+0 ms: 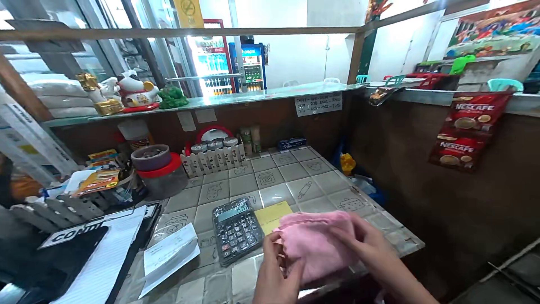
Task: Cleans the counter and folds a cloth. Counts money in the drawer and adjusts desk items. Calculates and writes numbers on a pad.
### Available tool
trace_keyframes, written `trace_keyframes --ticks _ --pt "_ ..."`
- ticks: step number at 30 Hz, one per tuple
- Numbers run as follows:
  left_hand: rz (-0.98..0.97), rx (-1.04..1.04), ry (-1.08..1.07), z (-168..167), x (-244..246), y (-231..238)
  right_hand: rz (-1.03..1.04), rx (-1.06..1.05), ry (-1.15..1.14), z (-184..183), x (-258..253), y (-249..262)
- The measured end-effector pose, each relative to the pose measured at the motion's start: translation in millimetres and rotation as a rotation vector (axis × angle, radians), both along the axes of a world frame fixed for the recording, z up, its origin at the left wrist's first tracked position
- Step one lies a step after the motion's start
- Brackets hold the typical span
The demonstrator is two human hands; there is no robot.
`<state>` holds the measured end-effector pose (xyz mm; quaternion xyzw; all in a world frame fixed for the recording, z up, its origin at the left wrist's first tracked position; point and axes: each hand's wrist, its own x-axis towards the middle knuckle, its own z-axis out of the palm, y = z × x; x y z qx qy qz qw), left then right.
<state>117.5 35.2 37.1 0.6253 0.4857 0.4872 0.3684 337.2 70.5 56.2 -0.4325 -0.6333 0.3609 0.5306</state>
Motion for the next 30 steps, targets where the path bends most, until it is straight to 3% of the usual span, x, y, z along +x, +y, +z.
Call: trace_keyframes --ticks 4,11,15,17,19,23,27,30 --pt "0.069 -0.136 0.057 4 -3 7 -0.121 -0.264 -0.314 -10 -15 41" --pt "0.134 -0.084 0.203 -3 -8 12 -0.242 -0.167 -0.620 0 -36 51" --pt "0.243 -0.021 0.562 8 2 6 -0.315 -0.302 -0.838 2 -46 49" --pt "0.316 0.253 0.756 5 6 0 -0.352 -0.283 -0.821 1 -43 46" --pt "0.255 0.413 0.830 -5 5 -1 -0.350 -0.306 -0.805 0 -33 45" --pt "0.054 0.296 0.853 -33 -1 -5 -0.194 -0.420 -0.718 -3 -18 46" --pt "-0.025 0.251 0.727 -24 -11 -10 -0.031 -0.408 -0.436 6 -15 40" --pt "0.065 0.337 0.624 -12 -36 -10 0.073 -0.385 -0.270 33 -11 38"
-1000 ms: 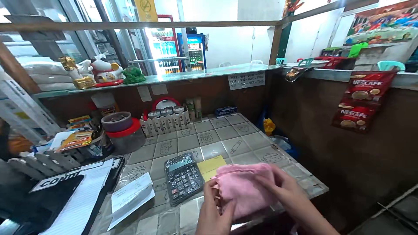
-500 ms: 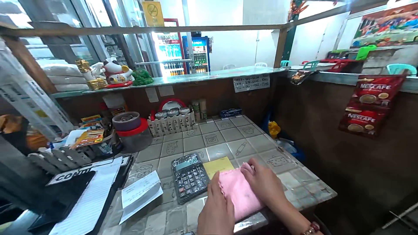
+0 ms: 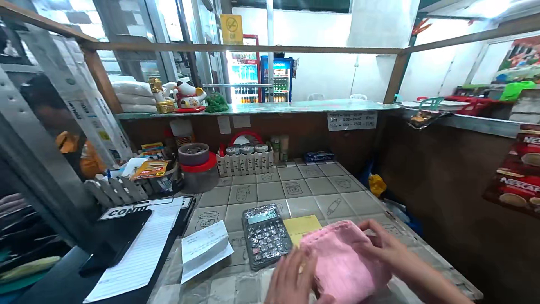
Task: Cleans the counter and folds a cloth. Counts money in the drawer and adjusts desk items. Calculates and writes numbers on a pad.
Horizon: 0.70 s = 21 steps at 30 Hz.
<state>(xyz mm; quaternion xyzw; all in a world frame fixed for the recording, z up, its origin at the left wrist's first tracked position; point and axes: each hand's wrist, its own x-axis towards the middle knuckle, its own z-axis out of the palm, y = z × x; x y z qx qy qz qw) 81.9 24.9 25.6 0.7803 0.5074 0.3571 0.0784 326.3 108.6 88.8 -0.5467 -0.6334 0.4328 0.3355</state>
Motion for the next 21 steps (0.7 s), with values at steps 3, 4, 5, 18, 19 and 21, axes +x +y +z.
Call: trace_keyframes --ticks 3,4,5,18,19,21 --pt "0.130 0.102 -0.008 0 -37 5 0.003 0.084 -0.033 34 0 16" --pt "0.175 0.124 -0.005 -4 -47 6 -0.017 0.111 -0.046 47 -2 26" --pt "0.214 0.150 -0.009 -10 -54 7 -0.044 0.134 -0.035 59 -6 37" --pt "0.279 0.205 0.037 -22 -52 6 -0.054 0.177 -0.028 26 -63 124" --pt "0.278 0.202 0.046 -22 -52 6 -0.035 0.169 -0.084 13 -68 118" --pt "0.271 0.181 0.065 -23 -52 5 0.015 0.209 -0.192 -16 -74 105"
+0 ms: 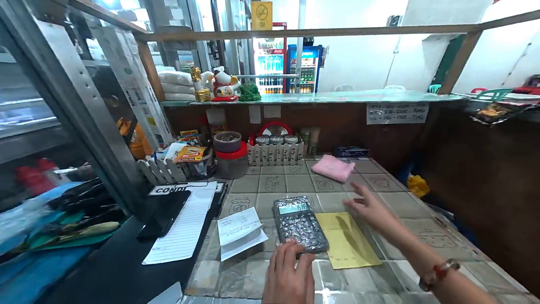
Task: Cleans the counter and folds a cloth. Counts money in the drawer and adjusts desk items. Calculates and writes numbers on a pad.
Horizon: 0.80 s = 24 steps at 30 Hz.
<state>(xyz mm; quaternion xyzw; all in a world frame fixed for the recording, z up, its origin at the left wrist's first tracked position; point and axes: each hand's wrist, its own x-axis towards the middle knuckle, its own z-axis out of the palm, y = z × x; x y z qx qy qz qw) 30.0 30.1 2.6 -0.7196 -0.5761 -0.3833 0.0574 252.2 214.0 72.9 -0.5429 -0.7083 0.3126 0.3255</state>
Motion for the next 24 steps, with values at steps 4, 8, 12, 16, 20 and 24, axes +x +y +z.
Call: trace_keyframes --ticks 4,8,12,16,20,24 --pt "0.028 -0.021 0.003 1 0 -1 0.102 0.210 -0.183 -31 -26 -43" --pt "0.024 -0.005 0.006 1 0 -2 0.210 0.480 -0.269 -44 -56 -83" --pt "0.003 0.045 0.045 -4 2 -11 0.284 0.584 -0.322 -50 -76 -95" --pt "-0.039 0.053 0.100 -17 4 -29 0.295 0.705 -0.425 -55 -89 -96" --pt "-0.055 0.058 0.113 -22 2 -33 0.294 0.781 -0.515 -45 -86 -100" --pt "-0.137 -0.042 0.029 -15 -1 -38 0.234 0.634 -0.357 -48 -62 -112"
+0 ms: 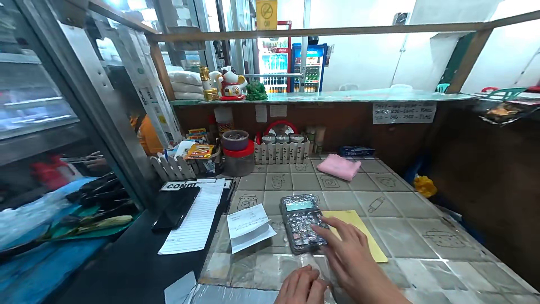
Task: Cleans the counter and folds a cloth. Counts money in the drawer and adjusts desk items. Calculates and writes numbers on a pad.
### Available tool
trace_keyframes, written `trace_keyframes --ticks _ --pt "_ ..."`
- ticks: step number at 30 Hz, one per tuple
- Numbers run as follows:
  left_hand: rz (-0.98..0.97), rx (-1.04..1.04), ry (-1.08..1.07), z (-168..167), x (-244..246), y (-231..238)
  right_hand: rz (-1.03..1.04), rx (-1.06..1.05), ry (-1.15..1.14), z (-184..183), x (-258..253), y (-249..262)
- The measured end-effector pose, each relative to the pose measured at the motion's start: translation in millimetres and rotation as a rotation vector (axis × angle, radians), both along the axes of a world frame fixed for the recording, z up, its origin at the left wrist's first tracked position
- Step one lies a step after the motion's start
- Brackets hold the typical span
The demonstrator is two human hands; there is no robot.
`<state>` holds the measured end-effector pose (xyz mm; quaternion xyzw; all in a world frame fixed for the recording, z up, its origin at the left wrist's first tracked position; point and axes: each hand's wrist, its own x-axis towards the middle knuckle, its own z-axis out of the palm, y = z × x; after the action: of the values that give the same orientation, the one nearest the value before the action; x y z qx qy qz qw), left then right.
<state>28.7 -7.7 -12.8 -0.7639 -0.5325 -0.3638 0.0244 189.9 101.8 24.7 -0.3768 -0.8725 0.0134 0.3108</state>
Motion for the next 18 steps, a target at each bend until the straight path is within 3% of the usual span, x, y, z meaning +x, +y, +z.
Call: trace_keyframes --ticks 2,4,7,10,14,18 --pt "-0.032 -0.033 -0.118 8 -7 -6 0.001 -0.077 0.119 -4 20 -8" --pt "0.080 0.055 -0.162 20 -21 -10 -0.011 -0.119 0.225 -12 42 -14" --pt "0.386 0.197 -0.011 41 -61 -3 -0.041 -0.160 0.380 -14 62 -22" --pt "0.553 0.159 0.089 45 -104 13 -0.083 -0.170 0.480 -15 62 -22" --pt "0.462 0.134 0.137 24 -133 5 -0.154 -0.093 0.421 -18 58 -25" --pt "0.270 0.030 0.144 22 -106 -45 -0.187 -0.042 0.370 -19 56 -30"
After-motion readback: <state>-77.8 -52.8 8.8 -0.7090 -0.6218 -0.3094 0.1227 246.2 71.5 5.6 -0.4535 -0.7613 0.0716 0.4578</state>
